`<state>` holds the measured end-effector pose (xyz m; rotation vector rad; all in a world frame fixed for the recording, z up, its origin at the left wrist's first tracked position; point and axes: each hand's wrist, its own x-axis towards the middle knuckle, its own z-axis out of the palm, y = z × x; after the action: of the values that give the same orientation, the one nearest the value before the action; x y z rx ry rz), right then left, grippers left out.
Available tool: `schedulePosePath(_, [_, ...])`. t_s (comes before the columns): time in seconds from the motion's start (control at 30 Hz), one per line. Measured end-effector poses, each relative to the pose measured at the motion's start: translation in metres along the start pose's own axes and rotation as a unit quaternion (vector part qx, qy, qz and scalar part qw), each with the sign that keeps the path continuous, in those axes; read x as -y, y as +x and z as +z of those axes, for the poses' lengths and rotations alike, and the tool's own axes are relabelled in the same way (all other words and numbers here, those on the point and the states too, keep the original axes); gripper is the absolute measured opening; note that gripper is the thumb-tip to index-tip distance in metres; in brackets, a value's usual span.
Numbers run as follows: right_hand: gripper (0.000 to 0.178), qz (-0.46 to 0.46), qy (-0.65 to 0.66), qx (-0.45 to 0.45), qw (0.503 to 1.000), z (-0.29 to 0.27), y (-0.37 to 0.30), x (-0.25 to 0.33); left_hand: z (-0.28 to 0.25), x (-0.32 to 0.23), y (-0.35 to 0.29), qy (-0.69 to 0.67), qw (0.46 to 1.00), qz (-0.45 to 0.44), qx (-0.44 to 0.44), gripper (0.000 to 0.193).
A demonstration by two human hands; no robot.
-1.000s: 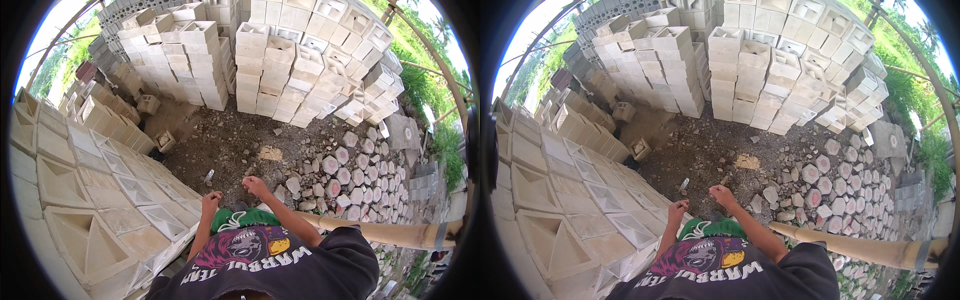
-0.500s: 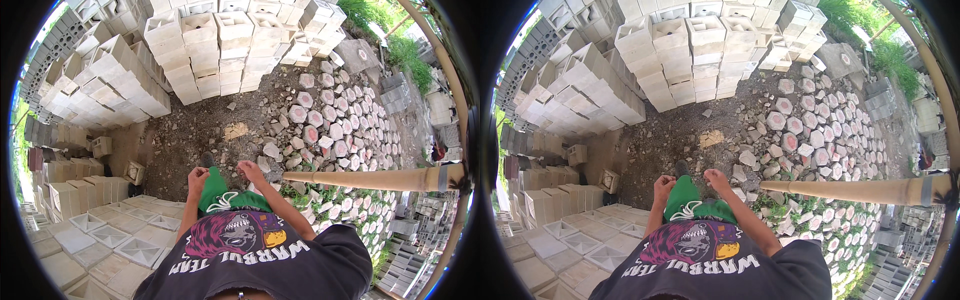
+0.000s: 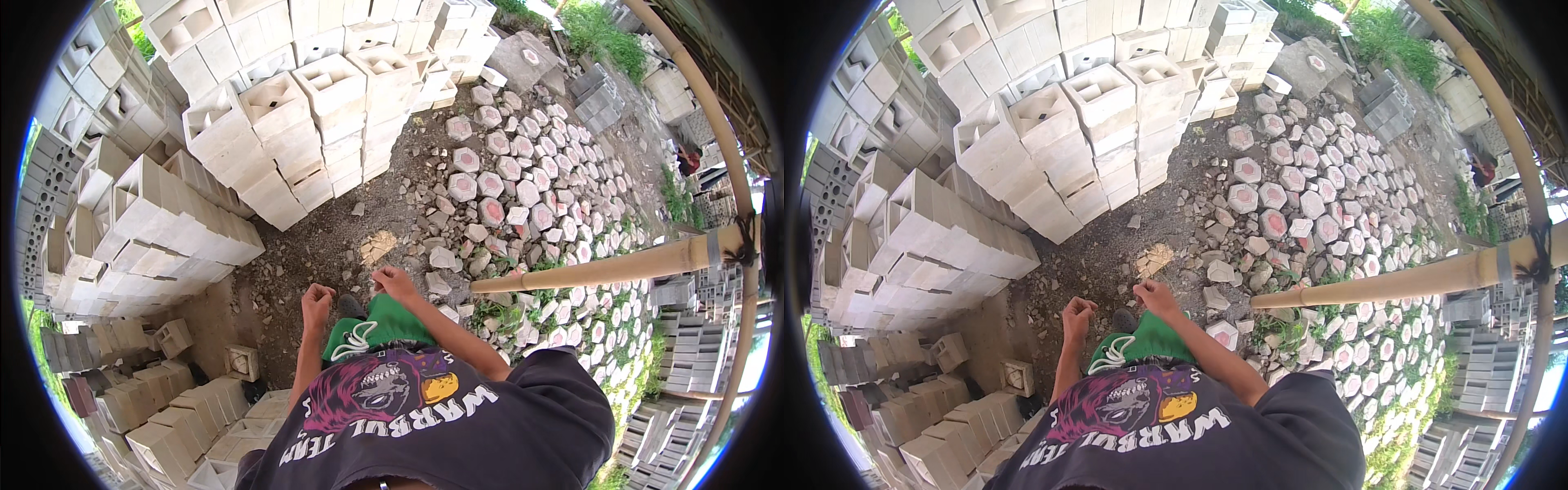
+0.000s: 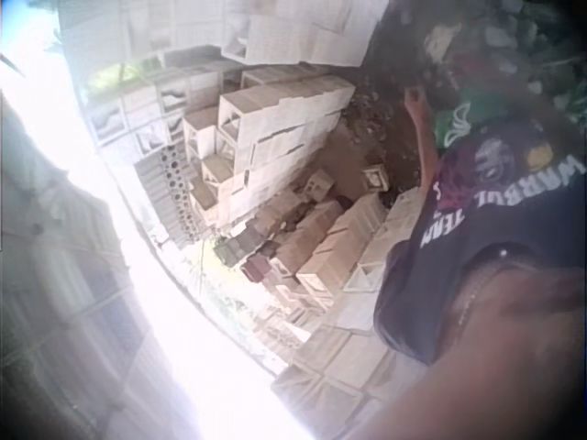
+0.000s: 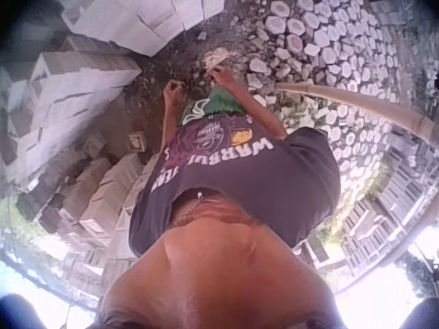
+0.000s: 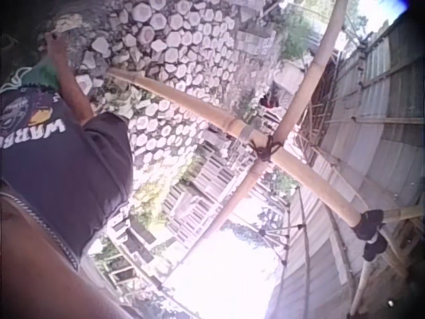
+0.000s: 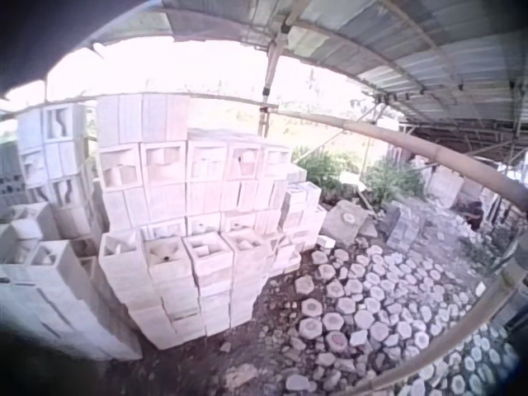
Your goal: The person repeatedly picks up hollow concrete blocks from a pile and carries them to a stacking area. They place each block on top of an existing stack, aligning it with the others. The person walks back and forth between the source pile and the stack throughout the video.
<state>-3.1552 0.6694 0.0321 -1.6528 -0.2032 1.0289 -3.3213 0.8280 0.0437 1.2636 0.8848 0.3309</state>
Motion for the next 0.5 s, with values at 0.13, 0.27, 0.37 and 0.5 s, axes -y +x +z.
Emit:
schedulePosePath(0.13, [0.03, 0.01, -0.033, -0.028, 0.999, -0.009, 0.01, 0.0, 0.009, 0.004, 0.023, 0.011, 0.998, -0.007, 0.057, 0.011])
schedulePosePath(0.27, [0.037, 0.027, -0.021, -0.084, 0.996, -0.02, 0.021, -0.009, 0.026, 0.003, 0.048, 0.032, 0.991, -0.019, 0.125, 0.011])
schedulePosePath(0.37, [0.045, 0.058, -0.015, -0.11, 0.992, -0.031, 0.03, -0.004, 0.039, -0.001, 0.07, 0.046, 0.985, -0.039, 0.161, 0.012])
schedulePosePath(0.5, [0.049, 0.047, 0.008, -0.135, 0.99, -0.058, 0.051, 0.005, 0.062, -0.01, 0.116, 0.065, 0.976, -0.031, 0.207, 0.012])
